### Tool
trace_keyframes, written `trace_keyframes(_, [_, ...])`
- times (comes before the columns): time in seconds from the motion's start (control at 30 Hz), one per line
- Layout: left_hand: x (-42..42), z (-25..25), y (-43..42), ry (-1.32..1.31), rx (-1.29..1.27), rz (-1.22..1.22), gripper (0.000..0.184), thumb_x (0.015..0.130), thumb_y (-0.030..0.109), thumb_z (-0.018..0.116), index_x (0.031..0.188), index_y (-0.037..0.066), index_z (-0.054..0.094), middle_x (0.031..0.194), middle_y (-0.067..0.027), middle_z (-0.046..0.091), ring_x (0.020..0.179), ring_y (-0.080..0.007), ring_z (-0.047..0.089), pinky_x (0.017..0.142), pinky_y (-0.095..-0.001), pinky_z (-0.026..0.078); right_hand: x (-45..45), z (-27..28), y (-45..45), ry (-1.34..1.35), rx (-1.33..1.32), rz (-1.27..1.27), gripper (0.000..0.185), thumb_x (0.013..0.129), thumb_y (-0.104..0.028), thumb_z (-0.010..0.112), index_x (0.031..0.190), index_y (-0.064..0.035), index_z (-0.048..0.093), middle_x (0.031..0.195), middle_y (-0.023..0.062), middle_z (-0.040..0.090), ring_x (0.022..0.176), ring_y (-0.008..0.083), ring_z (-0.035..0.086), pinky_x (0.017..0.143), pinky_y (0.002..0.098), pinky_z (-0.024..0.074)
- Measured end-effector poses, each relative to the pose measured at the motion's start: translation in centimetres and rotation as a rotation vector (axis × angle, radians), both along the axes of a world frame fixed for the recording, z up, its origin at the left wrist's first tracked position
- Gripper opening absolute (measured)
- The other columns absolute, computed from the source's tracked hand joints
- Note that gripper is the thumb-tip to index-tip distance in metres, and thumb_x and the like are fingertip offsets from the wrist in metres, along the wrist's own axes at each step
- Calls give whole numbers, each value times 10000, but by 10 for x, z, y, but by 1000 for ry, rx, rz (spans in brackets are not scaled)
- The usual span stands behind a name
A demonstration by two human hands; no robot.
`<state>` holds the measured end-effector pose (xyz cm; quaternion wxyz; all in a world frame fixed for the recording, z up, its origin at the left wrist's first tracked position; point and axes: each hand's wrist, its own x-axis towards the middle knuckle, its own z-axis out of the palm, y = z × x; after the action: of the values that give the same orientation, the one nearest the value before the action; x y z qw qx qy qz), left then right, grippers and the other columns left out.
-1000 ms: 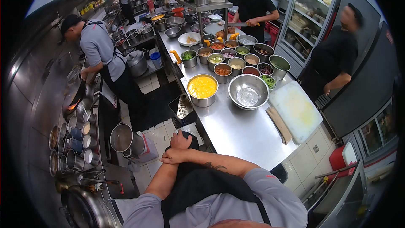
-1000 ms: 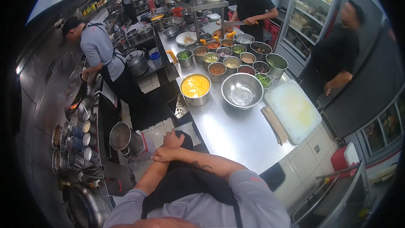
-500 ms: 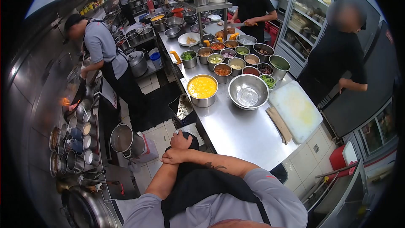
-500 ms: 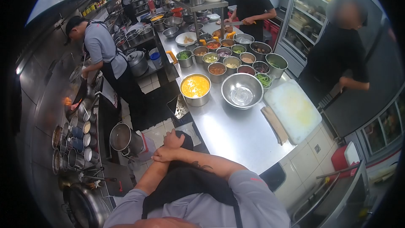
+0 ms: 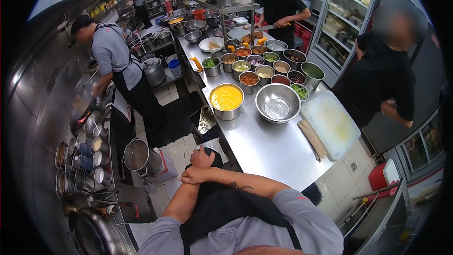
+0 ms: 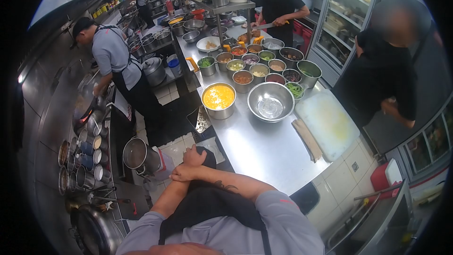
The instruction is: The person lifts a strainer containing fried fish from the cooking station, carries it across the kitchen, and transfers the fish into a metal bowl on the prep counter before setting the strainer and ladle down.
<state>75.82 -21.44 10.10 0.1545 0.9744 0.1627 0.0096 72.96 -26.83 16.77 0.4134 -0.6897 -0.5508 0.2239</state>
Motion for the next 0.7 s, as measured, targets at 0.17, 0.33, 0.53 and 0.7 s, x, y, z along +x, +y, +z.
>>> trace_keyframes(0.17, [0, -2, -1, -2, 5, 3, 685, 735, 468, 641, 1253, 35, 532, 1087, -261, 588, 979, -448, 605, 833, -520, 510, 0, 5, -2, -16, -9, 3, 467, 965, -381, 467, 847, 25, 666, 791, 248, 660, 753, 423, 641, 745, 473, 497])
trace_keyframes(0.33, [0, -3, 0, -3, 1, 1, 683, 737, 470, 640, 1254, 35, 531, 1094, -262, 586, 986, -449, 603, 834, -519, 510, -1, 4, -2, -7, 3, -6, 465, 963, -379, 471, 842, 26, 666, 786, 250, 659, 752, 423, 641, 745, 473, 497])
trace_keyframes(0.53, [0, -1, -1, -1, -7, 3, 683, 736, 468, 642, 1252, 33, 531, 1099, -264, 584, 991, -452, 601, 838, -521, 508, 0, 1, -1, -2, 5, -11, 458, 960, -376, 480, 842, 24, 667, 788, 249, 659, 753, 423, 641, 747, 474, 496])
trace_keyframes(0.7, [0, -1, -1, 1, -7, 2, 686, 736, 467, 643, 1256, 34, 525, 1098, -265, 583, 992, -453, 599, 839, -523, 507, 0, 1, -1, -6, 2, -13, 455, 958, -377, 483, 842, 22, 668, 790, 249, 660, 758, 427, 640, 748, 474, 495])
